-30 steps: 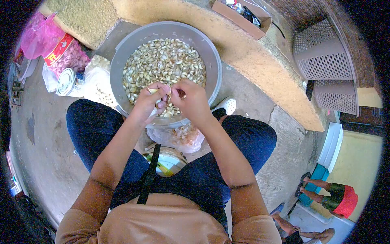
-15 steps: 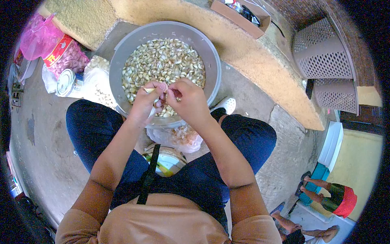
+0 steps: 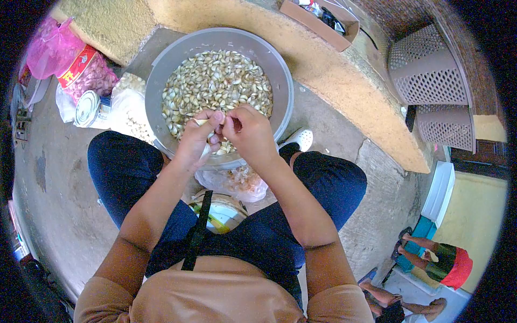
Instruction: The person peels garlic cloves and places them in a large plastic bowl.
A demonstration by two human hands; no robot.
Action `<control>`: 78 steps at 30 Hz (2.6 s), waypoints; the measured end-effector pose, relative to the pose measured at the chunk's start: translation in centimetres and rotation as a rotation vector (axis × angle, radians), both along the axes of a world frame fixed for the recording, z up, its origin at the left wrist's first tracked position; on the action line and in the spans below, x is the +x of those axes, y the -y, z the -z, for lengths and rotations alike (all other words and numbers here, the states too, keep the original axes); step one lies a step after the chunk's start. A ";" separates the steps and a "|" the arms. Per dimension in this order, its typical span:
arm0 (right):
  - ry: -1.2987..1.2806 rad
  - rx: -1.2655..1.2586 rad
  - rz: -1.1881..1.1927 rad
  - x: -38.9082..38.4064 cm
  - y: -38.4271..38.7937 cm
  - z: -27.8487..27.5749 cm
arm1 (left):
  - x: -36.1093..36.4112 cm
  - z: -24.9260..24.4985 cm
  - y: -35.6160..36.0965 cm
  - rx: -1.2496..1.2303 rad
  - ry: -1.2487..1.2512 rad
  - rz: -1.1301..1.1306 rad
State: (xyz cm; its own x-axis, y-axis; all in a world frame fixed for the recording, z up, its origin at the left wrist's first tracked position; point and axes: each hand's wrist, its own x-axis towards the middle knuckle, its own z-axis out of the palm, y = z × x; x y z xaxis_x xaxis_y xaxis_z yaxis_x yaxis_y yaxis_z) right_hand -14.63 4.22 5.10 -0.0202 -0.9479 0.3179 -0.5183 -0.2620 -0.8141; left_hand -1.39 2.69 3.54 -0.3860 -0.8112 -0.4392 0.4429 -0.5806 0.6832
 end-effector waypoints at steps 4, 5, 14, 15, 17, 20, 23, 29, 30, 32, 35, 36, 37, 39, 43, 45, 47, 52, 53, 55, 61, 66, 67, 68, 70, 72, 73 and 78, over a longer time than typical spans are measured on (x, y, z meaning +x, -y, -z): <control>0.135 0.175 0.002 -0.1 0.0 0.0 | 0.1 -0.1 0.0 0.027 -0.053 -0.004; 0.252 0.284 0.004 -0.2 -0.1 0.2 | 0.1 -0.1 0.1 0.024 -0.060 0.006; 0.680 0.577 -0.095 -0.5 -0.1 -1.4 | 0.6 -0.6 0.5 -0.014 -0.021 0.036; 0.640 0.573 -0.120 -0.6 -0.1 -1.6 | 0.7 -0.3 0.6 -0.036 0.002 0.054; 0.541 0.571 -0.134 -0.9 0.0 -1.5 | 0.9 -0.2 0.7 -0.066 0.030 0.091; 0.527 0.646 -0.202 -1.8 0.3 -1.7 | 1.2 -0.3 1.0 -0.075 0.040 0.160; 0.618 0.703 -0.248 -2.2 0.2 -1.8 | 1.5 -0.7 1.2 -0.064 0.044 0.225; 0.845 0.773 -0.267 -2.2 0.1 -1.4 | 1.6 -0.3 1.3 -0.067 0.030 0.260; 0.873 0.787 -0.266 -2.2 0.1 -1.4 | 1.5 -0.4 1.3 -0.064 0.020 0.259; 0.707 0.731 -0.234 -2.0 0.1 -1.5 | 1.5 -0.3 1.3 -0.051 0.005 0.254; 0.514 0.544 -0.171 -1.7 0.3 -0.7 | 1.4 0.0 1.3 -0.022 -0.026 0.264; 0.459 0.464 -0.147 -1.6 0.4 -0.5 | 1.5 0.2 1.3 -0.013 -0.047 0.284; 0.480 0.491 -0.109 -1.8 0.5 -0.6 | 1.5 0.3 1.3 -0.004 -0.069 0.304; 0.522 0.543 -0.033 -2.2 0.7 -1.0 | 1.5 0.3 1.3 -0.018 -0.085 0.303; 0.180 0.481 -0.140 -3.7 0.7 -1.2 | 1.5 -0.3 1.5 0.026 -0.140 0.272; -0.265 0.519 -0.211 -4.5 0.4 -2.0 | 1.7 -0.5 1.5 0.020 -0.133 0.252; -0.438 0.582 -0.305 -4.8 0.1 0.6 | 1.9 -0.5 1.6 0.026 -0.132 0.233; -0.854 0.731 -0.619 -5.2 -1.2 9.1 | 1.9 -0.3 1.5 0.057 -0.135 0.210; -0.898 0.718 -0.660 -5.3 -1.5 10.5 | 1.9 -0.4 1.5 0.047 -0.134 0.209; -0.846 0.710 -0.619 -4.6 -1.2 9.7 | 1.8 -0.6 1.6 0.024 -0.133 0.202; 0.523 0.764 -0.256 -2.9 -0.2 1.6 | 1.1 -0.4 1.4 -0.145 0.064 0.087; 0.656 0.532 -0.168 -1.1 -0.5 -0.4 | 0.5 -0.1 1.3 -0.267 0.278 0.067; 0.637 0.533 -0.140 -1.2 -0.5 -0.3 | 0.4 0.0 1.3 -0.303 0.331 0.070; 0.619 0.535 -0.113 -1.3 -0.5 -0.2 | 0.5 -0.1 1.3 -0.291 0.319 0.094; 0.565 0.530 -0.074 -1.4 -0.3 -0.1 | 0.8 -0.7 1.4 -0.265 0.296 0.139; 0.494 0.515 -0.047 -1.7 -0.3 0.1 | 1.0 -0.8 1.4 -0.406 0.440 0.123; 0.439 0.499 -0.047 -1.8 -0.4 0.1 | 1.1 -0.8 1.4 -0.476 0.512 0.116; 0.065 0.355 -0.011 -1.4 -0.7 -1.0 | 1.0 -0.8 1.4 -0.979 0.840 0.063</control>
State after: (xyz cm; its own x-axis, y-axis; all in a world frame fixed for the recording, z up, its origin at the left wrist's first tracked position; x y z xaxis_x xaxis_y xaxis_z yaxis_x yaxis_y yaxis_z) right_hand -16.02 4.88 6.07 -0.0184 -0.9993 -0.0324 -0.4613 0.0372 -0.8865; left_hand -0.41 1.32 4.29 -0.3319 -0.9222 0.1985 -0.3370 0.3125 0.8881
